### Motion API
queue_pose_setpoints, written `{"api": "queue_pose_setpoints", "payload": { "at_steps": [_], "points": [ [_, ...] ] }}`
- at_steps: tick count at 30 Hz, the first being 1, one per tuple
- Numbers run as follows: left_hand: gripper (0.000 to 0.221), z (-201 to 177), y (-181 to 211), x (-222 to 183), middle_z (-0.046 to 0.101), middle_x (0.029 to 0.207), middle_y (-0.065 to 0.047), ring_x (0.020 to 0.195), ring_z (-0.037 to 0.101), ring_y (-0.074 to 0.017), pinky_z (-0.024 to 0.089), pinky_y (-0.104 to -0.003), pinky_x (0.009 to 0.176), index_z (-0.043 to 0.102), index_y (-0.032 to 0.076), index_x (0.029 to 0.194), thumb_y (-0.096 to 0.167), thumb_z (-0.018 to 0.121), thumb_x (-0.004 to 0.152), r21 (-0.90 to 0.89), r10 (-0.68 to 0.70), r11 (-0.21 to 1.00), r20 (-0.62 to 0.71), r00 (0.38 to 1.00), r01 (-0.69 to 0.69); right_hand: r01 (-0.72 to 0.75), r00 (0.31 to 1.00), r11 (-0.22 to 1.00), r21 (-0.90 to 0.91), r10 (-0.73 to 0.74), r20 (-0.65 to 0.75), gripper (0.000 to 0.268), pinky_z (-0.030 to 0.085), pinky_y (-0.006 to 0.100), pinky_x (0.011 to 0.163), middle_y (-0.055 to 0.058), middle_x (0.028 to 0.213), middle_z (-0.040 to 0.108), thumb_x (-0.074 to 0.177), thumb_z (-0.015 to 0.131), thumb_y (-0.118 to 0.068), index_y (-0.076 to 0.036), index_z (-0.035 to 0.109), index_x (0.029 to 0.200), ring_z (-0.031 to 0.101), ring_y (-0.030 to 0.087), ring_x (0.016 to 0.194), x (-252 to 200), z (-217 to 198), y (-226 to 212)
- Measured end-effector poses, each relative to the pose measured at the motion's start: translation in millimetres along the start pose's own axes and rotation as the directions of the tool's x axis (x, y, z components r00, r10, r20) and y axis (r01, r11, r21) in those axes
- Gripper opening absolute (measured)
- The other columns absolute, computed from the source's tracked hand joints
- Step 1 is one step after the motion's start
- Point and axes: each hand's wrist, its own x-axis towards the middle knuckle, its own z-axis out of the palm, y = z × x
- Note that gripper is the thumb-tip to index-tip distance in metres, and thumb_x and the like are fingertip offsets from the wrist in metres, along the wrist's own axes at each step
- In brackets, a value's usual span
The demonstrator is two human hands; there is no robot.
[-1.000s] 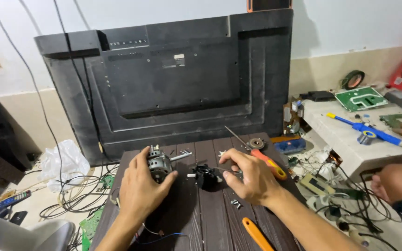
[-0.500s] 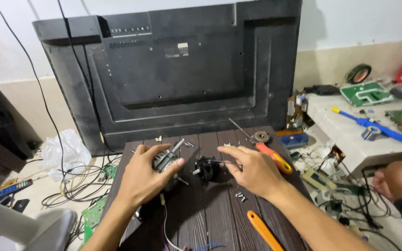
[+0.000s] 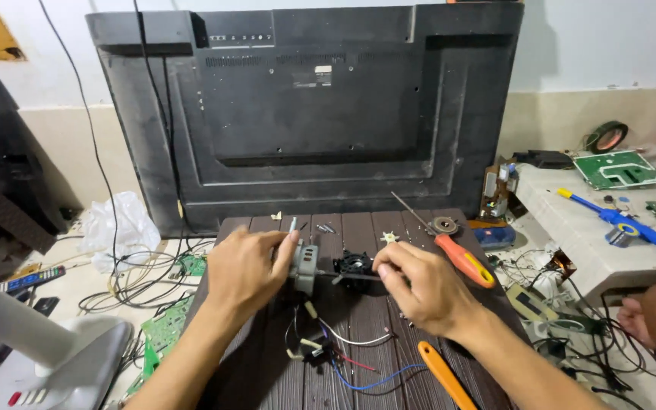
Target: Reassembling a small electric motor by aligning the housing and internal components and fastening them with screws.
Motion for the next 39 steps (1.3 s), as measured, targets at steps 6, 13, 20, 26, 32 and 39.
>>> {"api": "queue_pose_setpoints", "payload": {
  "at_steps": [6, 13, 20, 26, 32, 39],
  "points": [
    [0.041, 10, 7, -11, 0.075, 0.086, -0.012, 0.081, 0.067, -0.0325, 0.039, -0.047, 0.086, 0.067, 0.007, 0.083, 0.038, 0.046, 0.099, -0.232, -0.046, 0.973, -0.161, 0.986, 0.007, -0.015, 0.995, 0.996, 0.086, 0.006, 0.102, 0.025, 0.041, 0.033, 0.049, 0.003, 0.061, 0.063, 0.088, 0.052, -0.027, -0.01, 0.056, 0.07, 0.048, 0.015, 0.049, 6, -5, -16],
    [0.044, 12, 17, -14, 0.078, 0.085, -0.012, 0.073, 0.072, -0.0401, 0.052, -0.047, 0.061, 0.072, 0.014, 0.101, 0.049, 0.044, 0.098, -0.25, -0.223, 0.951, -0.149, 0.963, 0.181, -0.009, 0.973, 0.983, 0.184, -0.034, 0.228, 0.023, 0.055, 0.029, 0.067, -0.004, 0.087, 0.083, 0.088, 0.057, -0.021, -0.013, 0.077, 0.096, 0.072, 0.016, 0.07, 29, -12, -57],
    [0.049, 5, 9, -12, 0.081, 0.097, -0.006, 0.081, 0.075, -0.0323, 0.053, -0.04, 0.067, 0.077, 0.017, 0.107, 0.051, 0.045, 0.094, -0.316, -0.09, 0.947, -0.096, 0.991, 0.056, -0.215, 0.959, 0.977, 0.003, 0.21, 0.191, 0.024, 0.043, 0.03, 0.045, -0.003, 0.056, 0.069, 0.079, 0.072, -0.022, -0.022, 0.074, 0.102, 0.057, 0.012, 0.043, 35, 5, -37],
    [0.049, 9, 7, -11, 0.079, 0.102, -0.009, 0.079, 0.076, -0.0306, 0.056, -0.039, 0.067, 0.071, 0.013, 0.113, 0.053, 0.06, 0.088, -0.271, 0.057, 0.959, -0.09, 0.994, -0.08, -0.301, 0.931, 0.948, -0.108, 0.316, 0.184, 0.043, 0.05, 0.035, 0.051, 0.002, 0.075, 0.075, 0.079, 0.075, -0.035, -0.025, 0.07, 0.12, 0.064, 0.018, 0.049, 48, 7, -16],
    [0.041, 13, 14, -9, 0.081, 0.087, -0.004, 0.073, 0.076, -0.0281, 0.055, -0.038, 0.062, 0.075, 0.016, 0.104, 0.049, 0.06, 0.085, -0.309, -0.137, 0.945, -0.075, 0.988, 0.108, -0.386, 0.922, 0.914, 0.129, 0.387, 0.016, 0.029, 0.052, 0.029, 0.062, 0.003, 0.078, 0.076, 0.084, 0.07, -0.023, -0.012, 0.073, 0.112, 0.067, 0.015, 0.062, 72, 8, 25],
    [0.043, 12, 22, -7, 0.08, 0.083, -0.005, 0.07, 0.076, -0.0287, 0.055, -0.039, 0.058, 0.075, 0.017, 0.105, 0.052, 0.062, 0.084, -0.285, -0.187, 0.945, -0.076, 0.979, 0.158, -0.222, 0.974, 0.898, 0.38, 0.221, 0.048, 0.024, 0.05, 0.025, 0.067, 0.003, 0.091, 0.076, 0.091, 0.06, -0.012, -0.007, 0.076, 0.108, 0.064, 0.011, 0.075, 54, 6, 7]
  ]
}}
